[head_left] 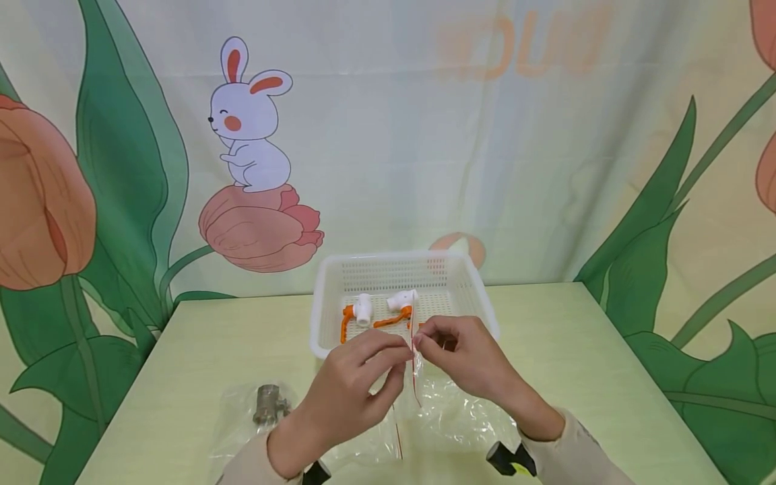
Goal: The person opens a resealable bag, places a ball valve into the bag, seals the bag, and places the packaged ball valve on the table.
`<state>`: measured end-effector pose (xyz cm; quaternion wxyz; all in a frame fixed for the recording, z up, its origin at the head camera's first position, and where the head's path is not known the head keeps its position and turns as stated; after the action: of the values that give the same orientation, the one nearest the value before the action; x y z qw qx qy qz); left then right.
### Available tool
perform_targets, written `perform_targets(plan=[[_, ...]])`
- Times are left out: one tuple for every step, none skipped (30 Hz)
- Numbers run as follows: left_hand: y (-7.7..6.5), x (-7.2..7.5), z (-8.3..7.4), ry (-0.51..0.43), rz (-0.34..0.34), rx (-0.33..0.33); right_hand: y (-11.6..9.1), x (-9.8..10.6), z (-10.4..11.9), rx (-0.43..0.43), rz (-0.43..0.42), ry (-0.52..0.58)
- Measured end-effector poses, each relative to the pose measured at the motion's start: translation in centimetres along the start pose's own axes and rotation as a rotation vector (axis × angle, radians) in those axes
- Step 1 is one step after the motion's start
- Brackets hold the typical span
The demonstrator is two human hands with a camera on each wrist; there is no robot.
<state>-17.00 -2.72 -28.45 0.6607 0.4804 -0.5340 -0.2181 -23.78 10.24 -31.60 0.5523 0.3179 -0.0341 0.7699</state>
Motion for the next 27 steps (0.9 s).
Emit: perform_targets(plan=[[-0.1, 0.0, 0.5, -0.019, -0.005, 0.053, 0.0, 0.0, 0.0, 0.004, 0.000, 0.002], [-0.2, 0.0, 0.9, -0.029, -0.006, 0.102, 0.0, 0.0, 0.1, 0.007, 0.001, 0.005], [-0.3, -0.1, 1.3, -0.037, -0.006, 0.146, -0.1, -0.1, 0.1, 0.012, 0.003, 0.008], [-0.4, -0.2, 1.7, -0.044, -0.001, 0.188, -0.1, -0.1, 0.2, 0.016, 0.005, 0.008], [-0.5, -0.3, 2.0, -0.048, 0.005, 0.223, -0.1, -0.2, 0.2, 0.021, 0.007, 0.008], [-0.6, -0.4, 2.2, -0.056, 0.015, 0.254, -0.1, -0.2, 0.2, 0.025, 0.007, 0.006], [-0.7, -0.6, 2.4, -0.068, 0.027, 0.281, -0.1, -0.2, 0.2, 0.028, 0.005, 0.003], [-0.8, -0.8, 2.6, -0.079, 0.044, 0.313, -0.1, -0.2, 0.3, 0.031, 0.001, 0.000], [-0.8, -1.0, 2.8, -0.090, 0.062, 0.348, -0.1, -0.2, 0.3, 0.035, -0.003, -0.005], [-0.9, -1.2, 3.0, -0.097, 0.081, 0.379, -0.1, -0.2, 0.4, 0.037, -0.005, -0.009], [-1.0, -1.4, 3.1, -0.104, 0.099, 0.408, -0.1, -0.2, 0.4, 0.041, -0.007, -0.009], [-1.0, -1.6, 3.2, -0.113, 0.115, 0.433, -0.1, -0.3, 0.4, 0.045, -0.007, -0.009], [-1.0, -1.7, 3.3, -0.119, 0.128, 0.454, -0.1, -0.3, 0.5, 0.048, -0.005, -0.007], [-1.1, -1.9, 3.4, -0.120, 0.141, 0.475, -0.1, -0.3, 0.5, 0.051, -0.002, -0.005], [-1.1, -2.0, 3.5, -0.123, 0.151, 0.490, -0.2, -0.4, 0.5, 0.052, 0.004, -0.004], [-1.1, -2.1, 3.6, -0.129, 0.159, 0.498, -0.2, -0.5, 0.5, 0.054, 0.009, -0.002], [-1.2, -2.2, 3.6, -0.138, 0.166, 0.504, -0.2, -0.5, 0.5, 0.058, 0.014, -0.002], [-1.2, -2.3, 3.7, -0.150, 0.174, 0.510, -0.2, -0.6, 0.6, 0.064, 0.019, -0.002], [-1.2, -2.4, 3.7, -0.163, 0.181, 0.514, -0.2, -0.6, 0.7, 0.070, 0.023, -0.001], [-1.2, -2.6, 3.8, -0.176, 0.186, 0.520, -0.2, -0.6, 0.7, 0.074, 0.027, 0.000], [-1.2, -2.7, 3.8, -0.192, 0.187, 0.519, -0.2, -0.7, 0.7, 0.080, 0.030, 0.001], [-1.3, -2.7, 3.8, -0.209, 0.187, 0.520, -0.3, -0.7, 0.8, 0.085, 0.032, 0.003], [-1.3, -2.8, 3.8, -0.228, 0.185, 0.520, -0.3, -0.7, 0.8, 0.090, 0.033, 0.004], [-1.3, -2.8, 3.8, -0.246, 0.183, 0.522, -0.3, -0.7, 0.8, 0.094, 0.032, 0.005], [-1.3, -2.8, 3.9, -0.260, 0.179, 0.522, -0.3, -0.7, 0.8, 0.096, 0.031, 0.005], [-1.4, -2.8, 3.9, -0.273, 0.173, 0.524, -0.3, -0.7, 0.8, 0.100, 0.029, 0.005], [-1.4, -2.8, 3.9, -0.284, 0.167, 0.528, -0.3, -0.7, 0.8, 0.105, 0.026, 0.004]])
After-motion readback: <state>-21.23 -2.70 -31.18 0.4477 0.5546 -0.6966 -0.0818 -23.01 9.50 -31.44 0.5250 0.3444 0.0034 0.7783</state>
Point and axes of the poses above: each hand's wrist, its own y-axis towards the middle knuckle, its own x-axis out of the back of the hand, z = x × y, the point moved 8 cm from there along y, towards the middle knuckle
